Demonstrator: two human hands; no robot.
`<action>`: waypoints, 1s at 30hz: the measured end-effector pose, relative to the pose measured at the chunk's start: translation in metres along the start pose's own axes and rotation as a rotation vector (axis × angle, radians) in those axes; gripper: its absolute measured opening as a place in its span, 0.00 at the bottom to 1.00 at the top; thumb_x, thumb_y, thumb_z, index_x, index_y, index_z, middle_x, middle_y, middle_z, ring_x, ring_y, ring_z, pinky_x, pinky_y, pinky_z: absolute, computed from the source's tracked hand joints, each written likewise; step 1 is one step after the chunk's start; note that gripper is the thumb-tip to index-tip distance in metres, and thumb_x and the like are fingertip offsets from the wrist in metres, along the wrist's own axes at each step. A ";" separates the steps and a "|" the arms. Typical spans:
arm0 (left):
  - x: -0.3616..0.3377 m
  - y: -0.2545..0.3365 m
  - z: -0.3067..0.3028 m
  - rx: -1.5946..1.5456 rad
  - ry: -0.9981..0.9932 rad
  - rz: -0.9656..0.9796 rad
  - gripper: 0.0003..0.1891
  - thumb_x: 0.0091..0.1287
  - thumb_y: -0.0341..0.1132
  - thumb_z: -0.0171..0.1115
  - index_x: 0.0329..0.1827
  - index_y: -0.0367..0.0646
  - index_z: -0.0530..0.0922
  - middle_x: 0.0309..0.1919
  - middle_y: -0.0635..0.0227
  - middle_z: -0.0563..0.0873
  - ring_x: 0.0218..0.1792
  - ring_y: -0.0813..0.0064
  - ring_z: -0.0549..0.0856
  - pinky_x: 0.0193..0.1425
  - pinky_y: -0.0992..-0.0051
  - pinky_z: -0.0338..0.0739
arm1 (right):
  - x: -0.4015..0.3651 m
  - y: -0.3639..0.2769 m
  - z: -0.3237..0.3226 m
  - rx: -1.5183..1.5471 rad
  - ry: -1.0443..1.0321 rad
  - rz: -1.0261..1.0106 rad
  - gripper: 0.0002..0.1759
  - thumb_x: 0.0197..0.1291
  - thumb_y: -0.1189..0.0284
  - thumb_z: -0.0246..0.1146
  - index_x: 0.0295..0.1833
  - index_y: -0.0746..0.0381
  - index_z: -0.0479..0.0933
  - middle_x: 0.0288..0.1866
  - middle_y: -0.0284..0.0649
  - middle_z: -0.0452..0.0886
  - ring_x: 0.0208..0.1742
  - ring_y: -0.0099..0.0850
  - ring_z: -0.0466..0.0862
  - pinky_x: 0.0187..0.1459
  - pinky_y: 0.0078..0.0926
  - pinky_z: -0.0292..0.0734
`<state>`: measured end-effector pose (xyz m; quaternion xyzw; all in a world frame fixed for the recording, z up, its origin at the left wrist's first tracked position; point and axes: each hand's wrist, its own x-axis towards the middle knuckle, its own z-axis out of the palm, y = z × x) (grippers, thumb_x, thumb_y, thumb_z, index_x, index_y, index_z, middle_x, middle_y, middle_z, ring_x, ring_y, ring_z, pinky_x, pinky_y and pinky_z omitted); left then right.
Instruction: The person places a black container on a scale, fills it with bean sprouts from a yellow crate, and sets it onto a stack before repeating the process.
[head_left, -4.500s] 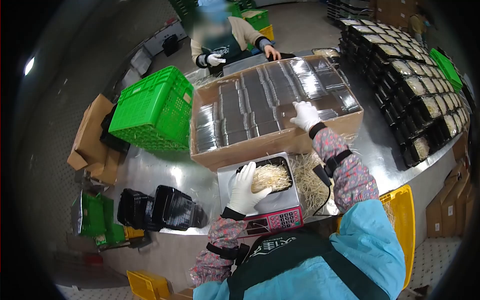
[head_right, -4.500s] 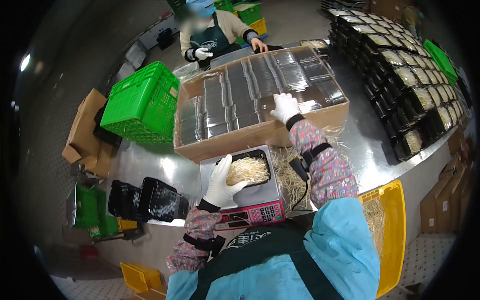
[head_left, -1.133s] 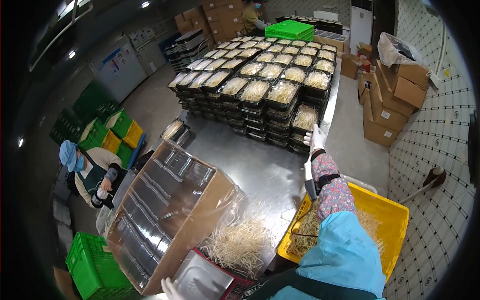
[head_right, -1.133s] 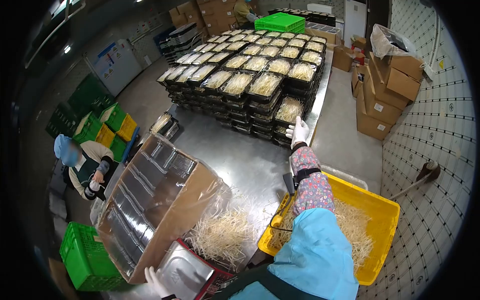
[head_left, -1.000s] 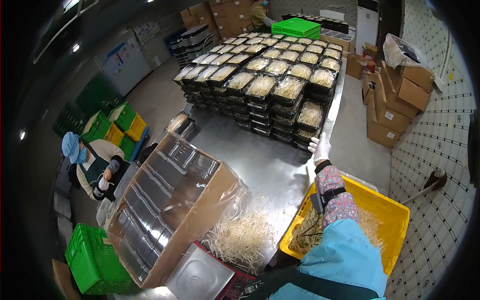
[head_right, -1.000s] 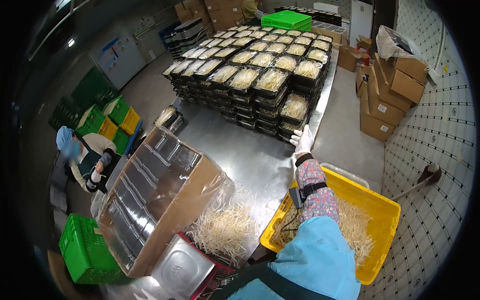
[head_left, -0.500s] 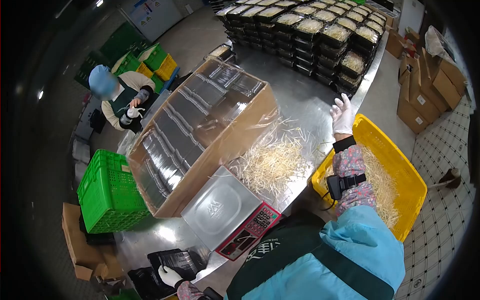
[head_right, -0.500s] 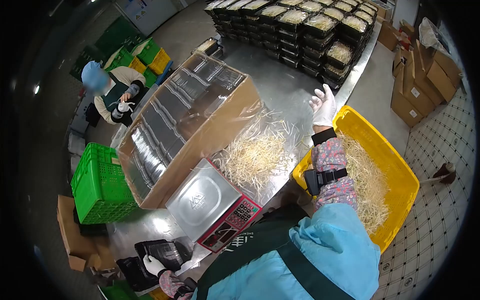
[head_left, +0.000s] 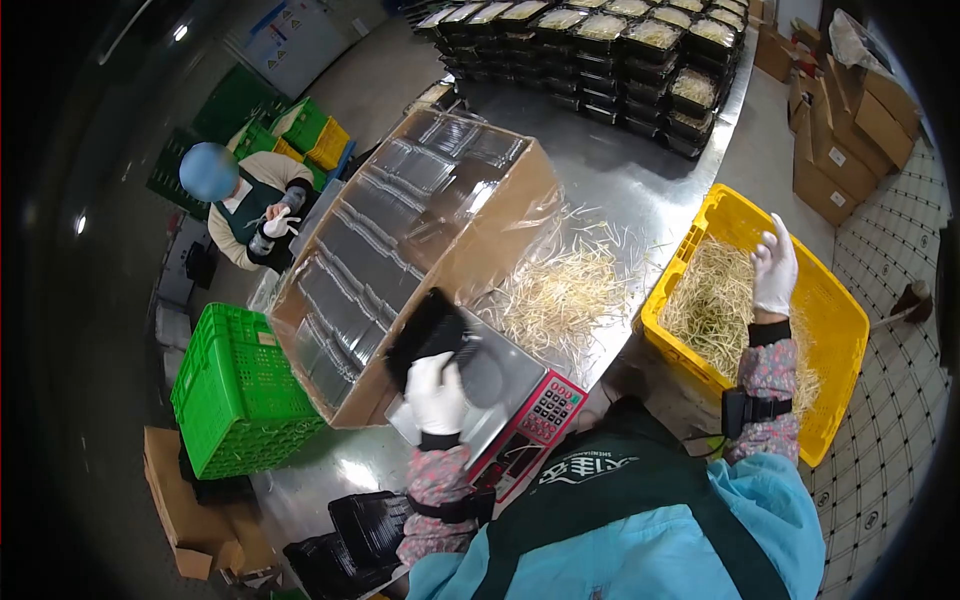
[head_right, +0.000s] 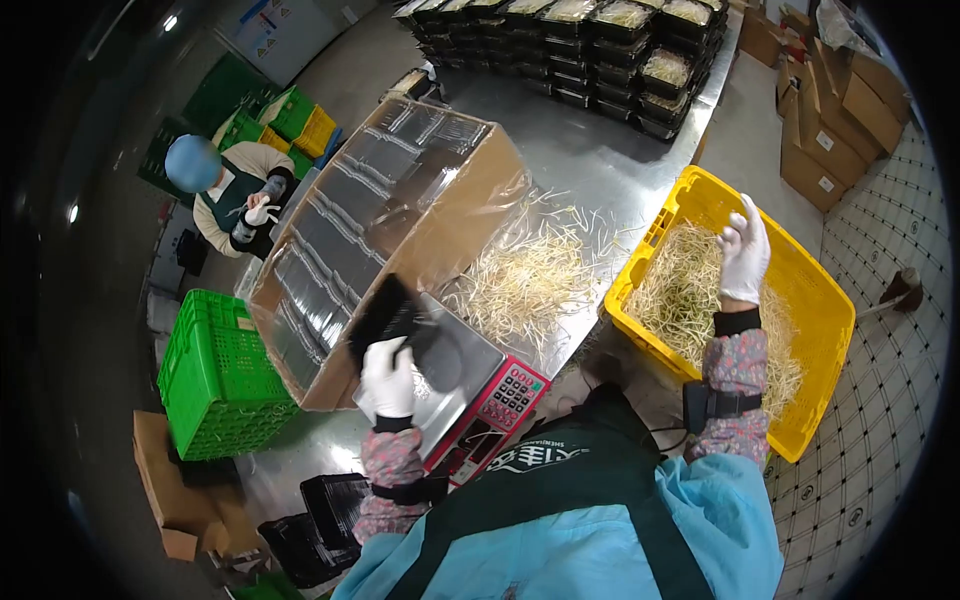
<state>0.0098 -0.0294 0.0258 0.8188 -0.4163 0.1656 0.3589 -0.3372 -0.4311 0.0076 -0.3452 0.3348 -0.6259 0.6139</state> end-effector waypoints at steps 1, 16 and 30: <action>0.002 0.009 0.023 -0.008 -0.110 0.041 0.07 0.58 0.24 0.64 0.39 0.42 0.84 0.35 0.59 0.85 0.39 0.57 0.84 0.46 0.63 0.78 | -0.007 -0.012 -0.015 -0.015 0.008 -0.024 0.19 0.72 0.64 0.56 0.64 0.58 0.77 0.37 0.26 0.77 0.31 0.15 0.72 0.33 0.14 0.70; 0.048 0.094 0.269 -0.009 -0.553 0.395 0.37 0.49 0.29 0.71 0.67 0.49 0.73 0.69 0.60 0.72 0.74 0.50 0.63 0.75 0.41 0.49 | -0.049 -0.096 -0.247 -0.120 0.419 -0.062 0.18 0.70 0.61 0.58 0.60 0.57 0.79 0.35 0.28 0.78 0.33 0.19 0.77 0.34 0.18 0.72; -0.049 0.311 0.348 -0.372 -1.202 0.531 0.31 0.64 0.43 0.69 0.69 0.40 0.72 0.64 0.50 0.77 0.67 0.53 0.74 0.72 0.64 0.68 | 0.037 -0.032 -0.346 -1.415 -0.241 0.489 0.49 0.55 0.42 0.67 0.72 0.67 0.66 0.69 0.57 0.72 0.71 0.48 0.71 0.71 0.36 0.65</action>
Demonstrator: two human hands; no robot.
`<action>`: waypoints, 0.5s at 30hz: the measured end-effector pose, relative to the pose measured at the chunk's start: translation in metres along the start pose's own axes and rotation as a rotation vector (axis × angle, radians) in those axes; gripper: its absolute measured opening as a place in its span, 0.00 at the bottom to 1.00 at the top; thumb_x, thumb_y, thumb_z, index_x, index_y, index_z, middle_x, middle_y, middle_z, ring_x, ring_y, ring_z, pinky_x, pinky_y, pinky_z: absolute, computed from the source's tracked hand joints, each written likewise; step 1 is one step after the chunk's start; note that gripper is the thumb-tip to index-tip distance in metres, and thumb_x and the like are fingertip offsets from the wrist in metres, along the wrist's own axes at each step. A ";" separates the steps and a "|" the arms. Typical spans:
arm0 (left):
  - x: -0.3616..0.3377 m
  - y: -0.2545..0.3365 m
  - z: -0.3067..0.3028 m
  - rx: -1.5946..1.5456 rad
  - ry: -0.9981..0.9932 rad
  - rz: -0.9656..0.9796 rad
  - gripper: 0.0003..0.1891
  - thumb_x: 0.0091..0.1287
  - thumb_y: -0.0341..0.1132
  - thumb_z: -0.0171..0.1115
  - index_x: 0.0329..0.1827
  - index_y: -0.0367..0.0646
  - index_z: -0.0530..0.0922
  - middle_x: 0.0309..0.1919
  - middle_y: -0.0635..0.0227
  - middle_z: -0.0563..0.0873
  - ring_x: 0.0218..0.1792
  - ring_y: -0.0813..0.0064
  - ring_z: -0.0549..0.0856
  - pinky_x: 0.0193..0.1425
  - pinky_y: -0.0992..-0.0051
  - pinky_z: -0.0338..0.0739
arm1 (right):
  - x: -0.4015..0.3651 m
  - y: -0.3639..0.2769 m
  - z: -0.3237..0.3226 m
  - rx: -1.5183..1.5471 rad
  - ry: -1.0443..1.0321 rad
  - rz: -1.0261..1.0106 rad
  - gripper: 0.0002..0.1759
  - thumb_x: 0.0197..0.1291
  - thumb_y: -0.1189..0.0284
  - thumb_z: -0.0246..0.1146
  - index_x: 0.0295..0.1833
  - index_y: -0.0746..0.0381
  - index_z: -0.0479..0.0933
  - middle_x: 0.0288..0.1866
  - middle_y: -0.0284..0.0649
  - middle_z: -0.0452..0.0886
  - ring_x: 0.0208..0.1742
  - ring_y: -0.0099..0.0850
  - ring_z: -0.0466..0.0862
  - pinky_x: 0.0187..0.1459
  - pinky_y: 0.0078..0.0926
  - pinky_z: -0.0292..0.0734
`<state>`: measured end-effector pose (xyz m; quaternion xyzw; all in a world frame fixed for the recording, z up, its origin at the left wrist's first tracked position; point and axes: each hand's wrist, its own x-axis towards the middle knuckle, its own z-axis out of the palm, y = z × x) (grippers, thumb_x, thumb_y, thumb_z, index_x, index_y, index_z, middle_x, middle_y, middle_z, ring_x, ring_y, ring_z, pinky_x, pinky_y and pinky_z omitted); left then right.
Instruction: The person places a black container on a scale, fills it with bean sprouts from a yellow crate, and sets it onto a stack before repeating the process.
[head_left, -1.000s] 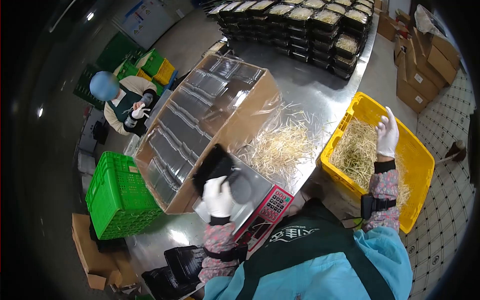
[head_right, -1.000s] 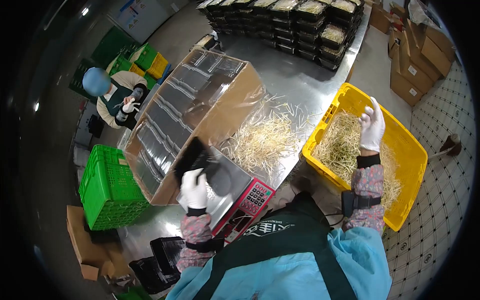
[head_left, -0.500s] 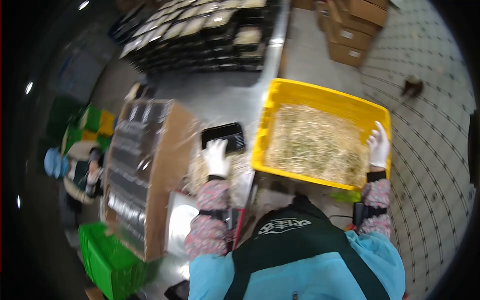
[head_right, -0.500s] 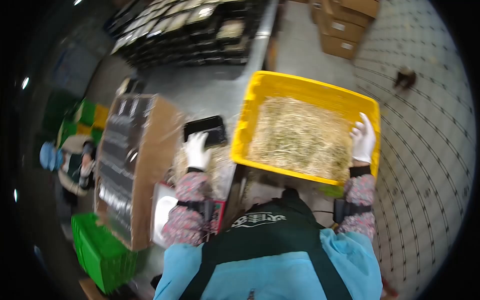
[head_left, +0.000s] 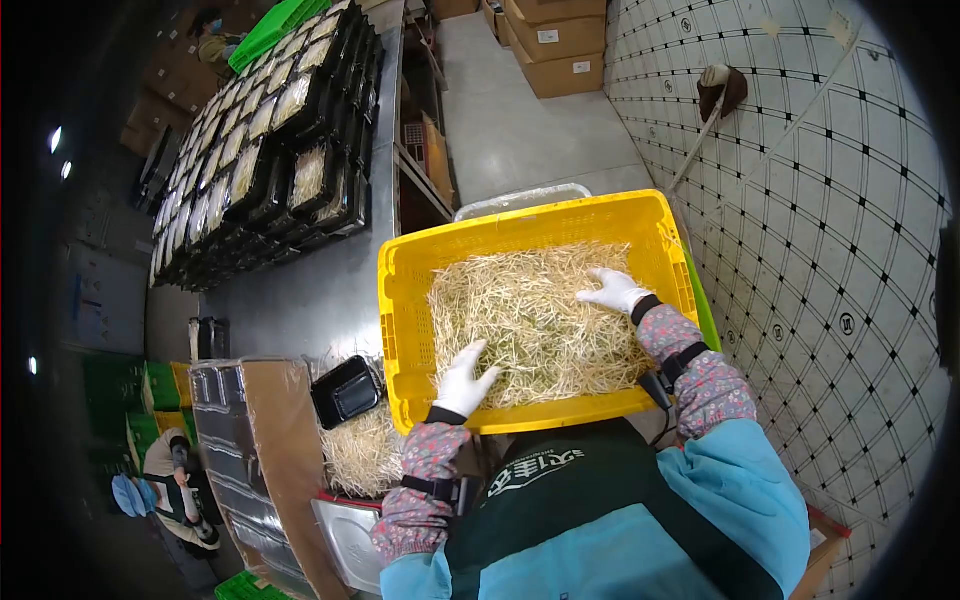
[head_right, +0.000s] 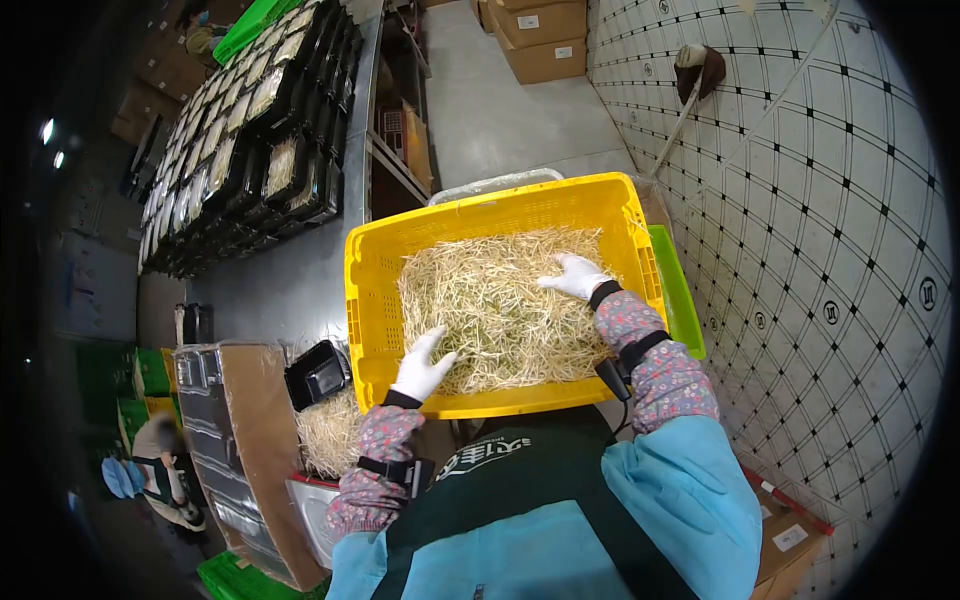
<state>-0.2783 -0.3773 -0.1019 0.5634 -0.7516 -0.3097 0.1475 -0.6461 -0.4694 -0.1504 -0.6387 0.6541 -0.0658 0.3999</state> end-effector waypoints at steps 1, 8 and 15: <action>0.014 -0.004 0.013 -0.033 -0.024 -0.039 0.32 0.64 0.43 0.68 0.69 0.40 0.71 0.65 0.49 0.76 0.67 0.53 0.74 0.72 0.65 0.68 | 0.020 0.002 0.015 0.028 -0.002 0.013 0.50 0.54 0.41 0.67 0.72 0.67 0.66 0.68 0.58 0.72 0.71 0.48 0.72 0.70 0.35 0.65; 0.038 -0.066 0.073 -0.424 0.049 -0.424 0.37 0.68 0.37 0.68 0.76 0.36 0.61 0.72 0.51 0.69 0.71 0.61 0.71 0.74 0.68 0.64 | 0.062 -0.078 0.074 -0.161 -0.053 0.134 0.56 0.52 0.32 0.60 0.79 0.55 0.57 0.80 0.56 0.53 0.79 0.55 0.54 0.72 0.58 0.55; -0.004 -0.055 0.034 -0.456 -0.074 -0.464 0.29 0.70 0.36 0.65 0.70 0.33 0.68 0.64 0.55 0.77 0.64 0.69 0.77 0.70 0.71 0.69 | 0.009 -0.161 0.142 -0.049 -0.177 -0.422 0.38 0.61 0.49 0.60 0.75 0.50 0.64 0.77 0.52 0.60 0.74 0.52 0.64 0.71 0.55 0.60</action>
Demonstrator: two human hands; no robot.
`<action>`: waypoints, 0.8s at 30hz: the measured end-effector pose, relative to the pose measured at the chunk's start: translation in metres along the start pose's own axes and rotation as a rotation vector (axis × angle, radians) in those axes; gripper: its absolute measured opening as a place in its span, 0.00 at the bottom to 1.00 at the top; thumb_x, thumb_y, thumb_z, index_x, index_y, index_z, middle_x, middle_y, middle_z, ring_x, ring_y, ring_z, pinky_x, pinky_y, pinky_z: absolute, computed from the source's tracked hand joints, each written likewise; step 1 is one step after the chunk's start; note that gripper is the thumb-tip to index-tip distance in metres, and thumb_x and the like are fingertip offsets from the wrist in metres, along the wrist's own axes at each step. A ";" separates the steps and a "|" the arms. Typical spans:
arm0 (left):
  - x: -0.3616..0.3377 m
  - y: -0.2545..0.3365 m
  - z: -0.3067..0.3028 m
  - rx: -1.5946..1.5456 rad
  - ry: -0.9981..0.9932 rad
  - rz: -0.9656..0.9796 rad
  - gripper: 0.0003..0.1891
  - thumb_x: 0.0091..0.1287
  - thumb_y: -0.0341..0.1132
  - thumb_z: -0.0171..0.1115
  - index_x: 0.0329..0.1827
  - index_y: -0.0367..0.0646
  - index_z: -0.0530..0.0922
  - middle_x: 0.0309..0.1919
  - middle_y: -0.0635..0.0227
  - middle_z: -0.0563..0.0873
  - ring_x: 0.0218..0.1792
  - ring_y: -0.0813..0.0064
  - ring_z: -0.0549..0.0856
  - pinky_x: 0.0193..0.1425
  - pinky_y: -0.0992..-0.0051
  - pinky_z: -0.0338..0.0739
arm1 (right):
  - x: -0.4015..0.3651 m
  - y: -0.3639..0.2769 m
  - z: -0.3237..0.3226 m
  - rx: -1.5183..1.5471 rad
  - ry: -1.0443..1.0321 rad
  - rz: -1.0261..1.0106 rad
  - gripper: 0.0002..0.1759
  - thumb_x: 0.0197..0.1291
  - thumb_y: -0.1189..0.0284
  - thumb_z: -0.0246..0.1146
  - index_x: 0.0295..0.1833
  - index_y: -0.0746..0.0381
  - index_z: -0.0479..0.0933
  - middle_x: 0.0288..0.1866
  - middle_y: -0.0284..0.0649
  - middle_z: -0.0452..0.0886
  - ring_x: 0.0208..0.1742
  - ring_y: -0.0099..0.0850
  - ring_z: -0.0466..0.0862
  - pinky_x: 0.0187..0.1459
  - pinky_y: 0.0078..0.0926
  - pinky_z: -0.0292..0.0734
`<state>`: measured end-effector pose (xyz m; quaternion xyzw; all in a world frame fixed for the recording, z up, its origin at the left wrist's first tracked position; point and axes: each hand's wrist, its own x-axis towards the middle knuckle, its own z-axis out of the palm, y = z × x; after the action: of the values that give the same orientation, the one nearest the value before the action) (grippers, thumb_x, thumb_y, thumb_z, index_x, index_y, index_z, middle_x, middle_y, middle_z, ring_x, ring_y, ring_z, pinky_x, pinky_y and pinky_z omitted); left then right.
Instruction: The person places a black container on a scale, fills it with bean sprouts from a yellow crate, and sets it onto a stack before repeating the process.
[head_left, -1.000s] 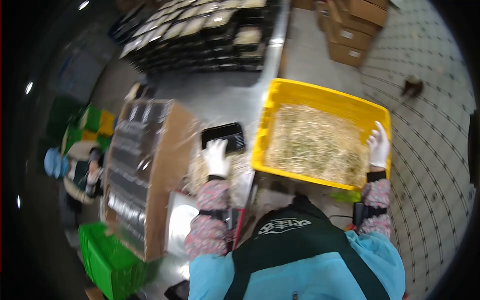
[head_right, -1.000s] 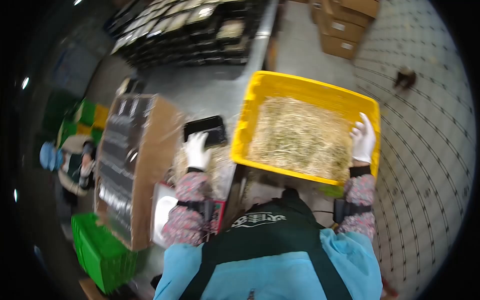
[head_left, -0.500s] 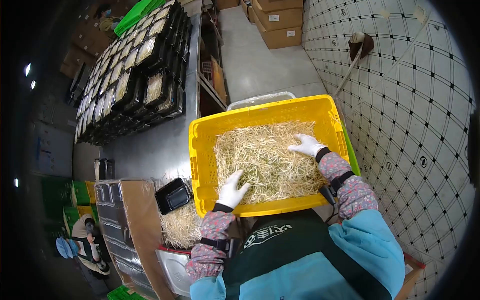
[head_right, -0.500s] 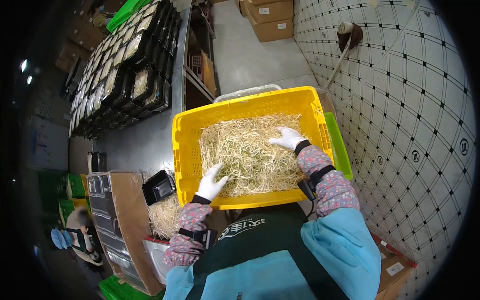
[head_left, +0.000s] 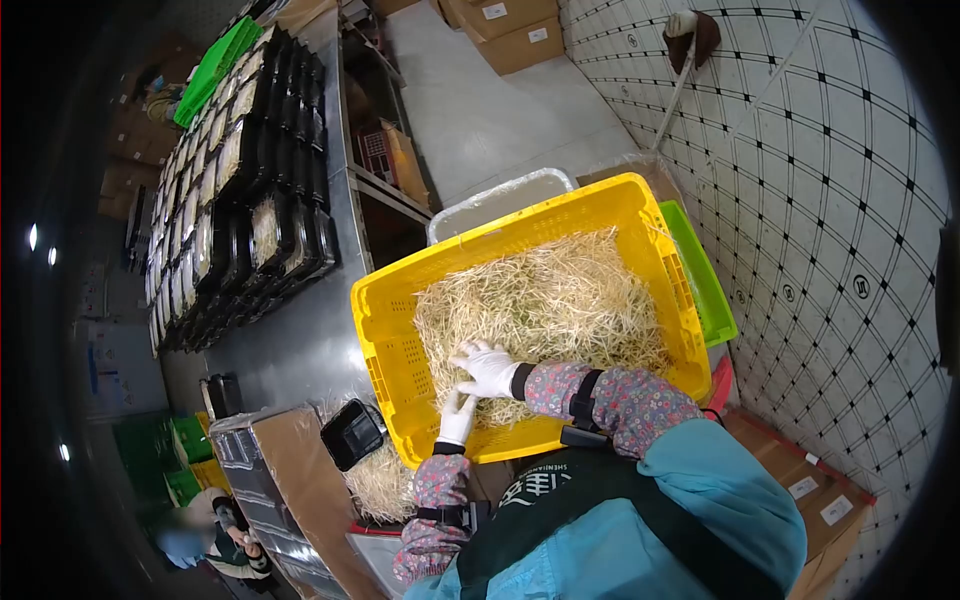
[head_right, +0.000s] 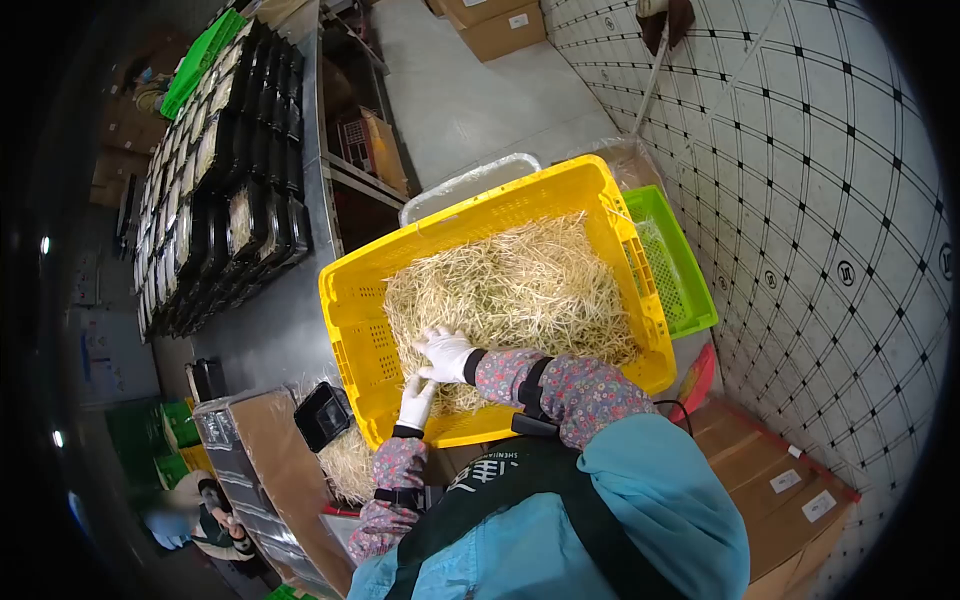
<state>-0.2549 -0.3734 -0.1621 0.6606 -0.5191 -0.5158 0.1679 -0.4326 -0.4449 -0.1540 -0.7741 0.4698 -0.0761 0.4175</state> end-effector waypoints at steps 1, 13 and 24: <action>-0.003 -0.003 -0.002 -0.033 -0.017 0.000 0.28 0.70 0.36 0.64 0.70 0.32 0.69 0.63 0.56 0.78 0.63 0.69 0.77 0.69 0.72 0.69 | 0.001 0.001 0.003 0.108 -0.026 -0.068 0.37 0.63 0.49 0.60 0.75 0.49 0.64 0.77 0.51 0.61 0.75 0.53 0.64 0.73 0.50 0.60; 0.006 0.023 0.074 0.193 -0.637 0.155 0.24 0.74 0.46 0.57 0.63 0.35 0.76 0.58 0.50 0.83 0.61 0.58 0.81 0.68 0.70 0.71 | -0.107 0.199 -0.079 -0.190 0.040 0.587 0.47 0.62 0.35 0.50 0.70 0.65 0.67 0.61 0.55 0.79 0.61 0.49 0.80 0.60 0.40 0.74; 0.040 0.009 0.140 0.173 -0.927 -0.082 0.38 0.72 0.61 0.53 0.67 0.32 0.73 0.62 0.47 0.80 0.64 0.57 0.78 0.70 0.70 0.67 | -0.106 0.198 -0.074 -0.232 0.021 0.708 0.55 0.57 0.28 0.49 0.76 0.61 0.61 0.60 0.53 0.80 0.59 0.45 0.82 0.59 0.40 0.75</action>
<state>-0.3819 -0.3679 -0.2330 0.3921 -0.5539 -0.7174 -0.1577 -0.6595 -0.4452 -0.2197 -0.6049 0.7182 0.1189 0.3226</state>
